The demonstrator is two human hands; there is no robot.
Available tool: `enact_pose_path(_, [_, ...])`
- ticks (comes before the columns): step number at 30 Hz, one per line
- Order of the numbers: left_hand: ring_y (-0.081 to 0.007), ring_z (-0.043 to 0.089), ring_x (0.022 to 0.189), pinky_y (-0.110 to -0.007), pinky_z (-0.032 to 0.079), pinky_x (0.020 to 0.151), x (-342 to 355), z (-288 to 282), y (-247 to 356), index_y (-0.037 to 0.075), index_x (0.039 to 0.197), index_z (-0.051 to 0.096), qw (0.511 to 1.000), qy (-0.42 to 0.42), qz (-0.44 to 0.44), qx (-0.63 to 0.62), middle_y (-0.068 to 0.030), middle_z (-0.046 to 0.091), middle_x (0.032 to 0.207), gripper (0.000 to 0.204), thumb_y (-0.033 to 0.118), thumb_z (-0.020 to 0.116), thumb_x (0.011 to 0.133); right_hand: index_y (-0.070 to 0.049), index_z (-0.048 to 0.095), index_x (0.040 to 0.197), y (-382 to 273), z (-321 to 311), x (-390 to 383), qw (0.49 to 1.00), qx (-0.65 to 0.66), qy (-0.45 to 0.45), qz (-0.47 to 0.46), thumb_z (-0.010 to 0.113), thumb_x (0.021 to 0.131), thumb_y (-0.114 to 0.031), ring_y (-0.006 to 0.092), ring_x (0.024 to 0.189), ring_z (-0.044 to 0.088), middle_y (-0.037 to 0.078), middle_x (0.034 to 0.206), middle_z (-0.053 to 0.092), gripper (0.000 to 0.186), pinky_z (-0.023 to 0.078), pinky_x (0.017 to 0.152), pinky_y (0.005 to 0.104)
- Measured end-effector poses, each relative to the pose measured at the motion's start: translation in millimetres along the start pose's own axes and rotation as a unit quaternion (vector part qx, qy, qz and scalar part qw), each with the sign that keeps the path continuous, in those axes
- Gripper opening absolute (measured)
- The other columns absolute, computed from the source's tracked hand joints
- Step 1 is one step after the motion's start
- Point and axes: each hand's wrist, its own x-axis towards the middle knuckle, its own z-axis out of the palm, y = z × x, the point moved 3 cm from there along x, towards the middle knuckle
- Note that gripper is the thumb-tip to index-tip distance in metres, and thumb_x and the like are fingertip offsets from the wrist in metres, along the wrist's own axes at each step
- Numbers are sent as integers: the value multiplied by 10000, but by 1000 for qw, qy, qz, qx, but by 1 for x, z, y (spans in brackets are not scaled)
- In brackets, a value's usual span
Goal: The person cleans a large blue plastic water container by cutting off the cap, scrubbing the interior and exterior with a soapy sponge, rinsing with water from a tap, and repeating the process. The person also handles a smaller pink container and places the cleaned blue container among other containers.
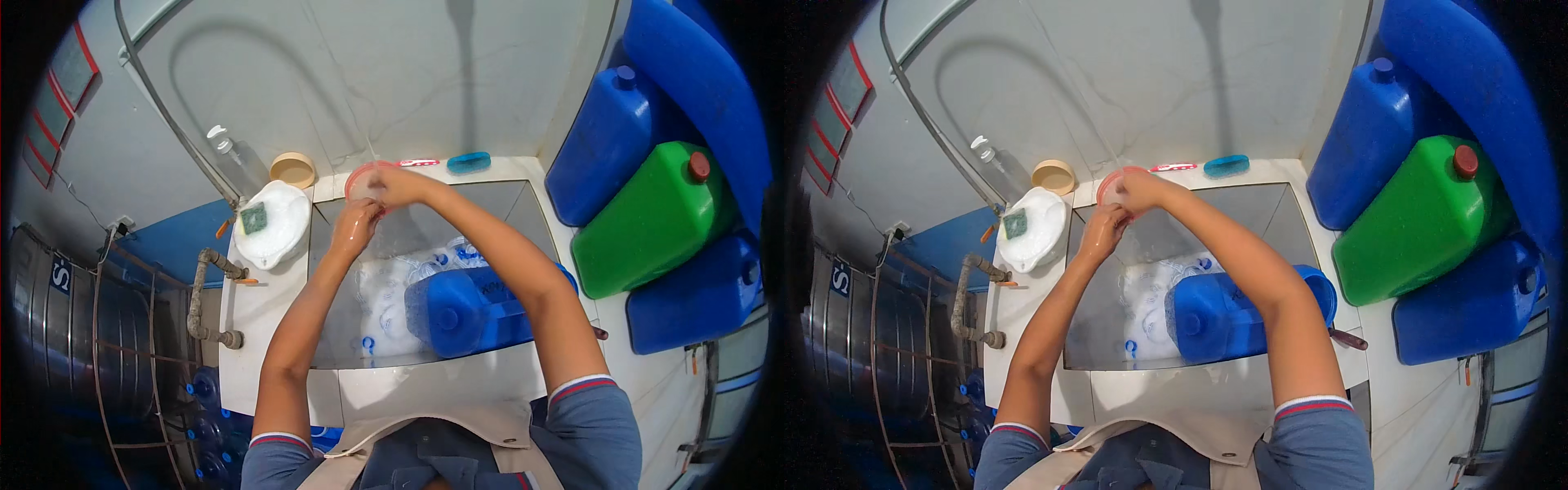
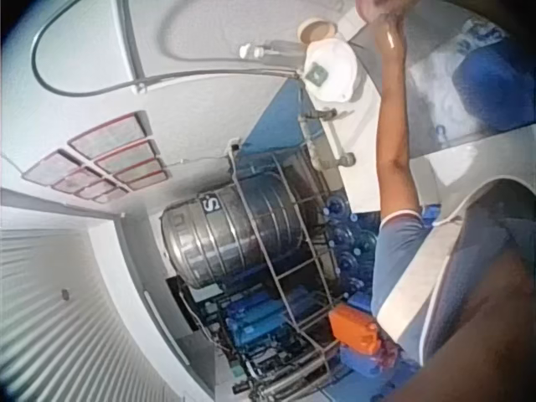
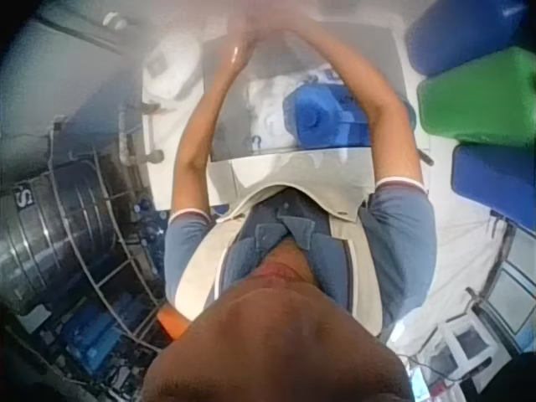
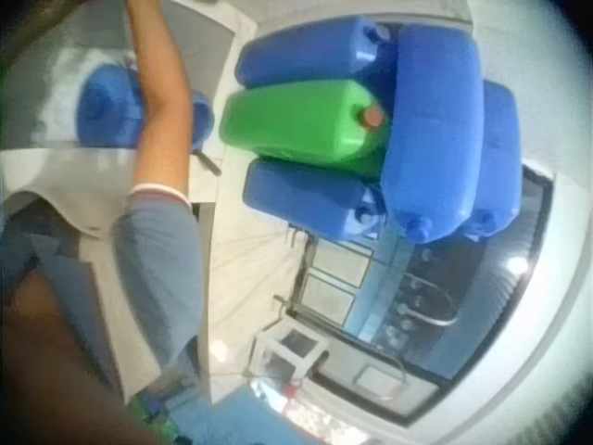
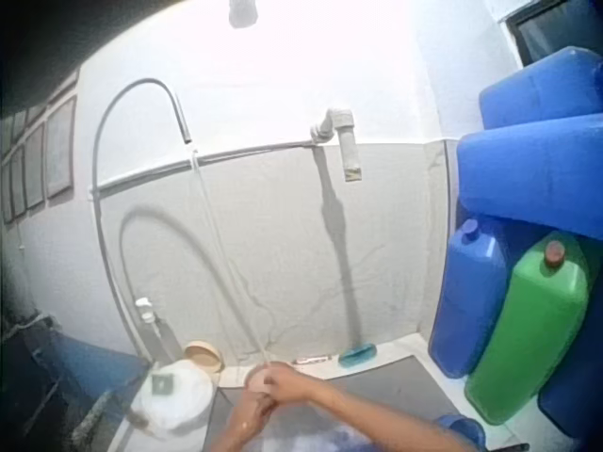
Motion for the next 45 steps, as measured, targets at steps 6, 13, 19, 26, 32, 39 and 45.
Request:
enact_pose_path(6, [-332, 574, 918, -418, 428, 859, -15, -18, -3, 16, 913, 627, 994, 101, 37, 32, -132, 619, 925, 145, 52, 621, 773, -64, 637, 988, -9, 14, -48, 969, -200, 33, -139, 579, 767, -102, 294, 912, 573, 120, 894, 573, 232, 450, 813, 429])
enact_pose_path(13, [-344, 566, 928, -426, 457, 845, -65, -2, 121, 16, 948, 605, 991, 6, 49, -128, -157, 593, 979, 189, 50, 588, 763, -118, 643, 1038, -7, 25, -56, 980, -170, 48, -88, 560, 734, -24, 296, 942, 543, 99, 932, 539, 329, 440, 821, 433])
enact_pose_path(19, [-332, 572, 986, -407, 448, 893, -77, 44, 229, -28, 973, 609, 963, -99, 215, -128, -194, 603, 1046, 260, 123, 615, 761, -129, 666, 1011, -14, 32, -59, 990, -115, 53, -59, 591, 679, 22, 316, 907, 531, 111, 867, 499, 372, 416, 878, 434])
enact_pose_path(26, [-316, 621, 893, -419, 492, 765, -72, 126, 246, -5, 975, 602, 982, -78, 118, -126, -225, 630, 905, 293, 222, 638, 792, -134, 663, 1080, -20, 30, -53, 984, -126, 111, -62, 587, 683, 31, 317, 903, 499, 136, 907, 482, 436, 413, 768, 401])
enact_pose_path(32, [-315, 660, 685, -441, 514, 587, -81, 54, 205, 44, 919, 578, 981, -185, -48, 36, -132, 660, 726, 310, 265, 693, 733, -133, 669, 1066, -25, 22, -52, 984, -143, 98, -44, 595, 663, 46, 314, 921, 498, 128, 886, 490, 447, 408, 791, 392])
enact_pose_path(39, [-347, 631, 632, -462, 489, 551, -127, 21, 139, 75, 917, 577, 989, -113, -67, 63, -156, 637, 669, 328, 331, 664, 731, -127, 685, 1036, -25, 22, -39, 980, -125, 118, -96, 586, 694, 17, 334, 891, 497, 143, 886, 488, 384, 414, 776, 415])
enact_pose_path(45, [-341, 632, 631, -458, 495, 561, -133, 24, 137, 75, 867, 580, 989, -98, -84, 78, -154, 639, 671, 298, 322, 668, 725, -85, 662, 1073, -23, 10, -41, 987, -71, 133, -60, 552, 781, -50, 362, 990, 526, 196, 999, 549, 315, 421, 860, 429])
